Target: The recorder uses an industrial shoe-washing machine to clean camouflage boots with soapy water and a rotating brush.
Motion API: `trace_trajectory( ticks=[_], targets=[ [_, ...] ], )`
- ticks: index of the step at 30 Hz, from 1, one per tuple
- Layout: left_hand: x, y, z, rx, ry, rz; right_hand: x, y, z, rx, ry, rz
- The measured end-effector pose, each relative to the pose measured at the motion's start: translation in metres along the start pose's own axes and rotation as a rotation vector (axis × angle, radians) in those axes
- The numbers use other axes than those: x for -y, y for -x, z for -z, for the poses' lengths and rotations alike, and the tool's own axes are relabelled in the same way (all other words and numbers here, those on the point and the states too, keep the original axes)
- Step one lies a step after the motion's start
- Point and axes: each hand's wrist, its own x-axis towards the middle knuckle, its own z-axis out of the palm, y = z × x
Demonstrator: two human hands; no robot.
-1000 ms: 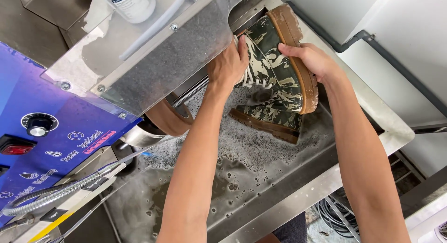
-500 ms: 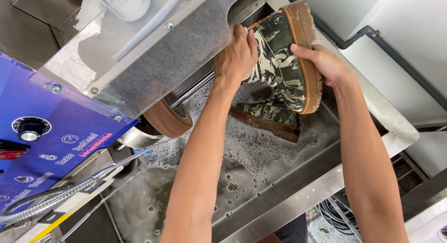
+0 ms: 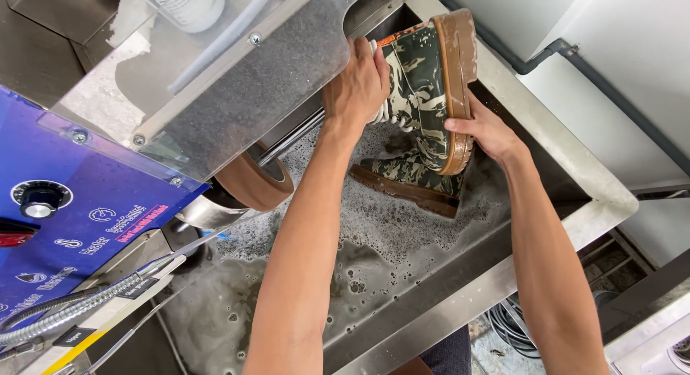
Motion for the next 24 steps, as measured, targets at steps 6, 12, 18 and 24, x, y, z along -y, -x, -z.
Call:
trace_trajectory(
  ticks=[6, 12, 18, 24],
  targets=[
    [0.0, -0.006, 0.004, 0.15, 0.092, 0.152, -0.039, 0.024, -0.004, -0.014, -0.108, 0.109],
    [0.001, -0.005, 0.022, 0.181, 0.231, 0.257, 0.008, 0.045, -0.031, -0.174, -0.318, 0.197],
    [0.02, 0.005, 0.01, 0.222, 0.288, 0.432, -0.023, 0.045, -0.025, -0.14, -0.285, 0.266],
    [0.004, 0.013, 0.024, 0.224, 0.256, 0.47, -0.01, 0.046, -0.022, -0.22, -0.287, 0.25]
  ],
)
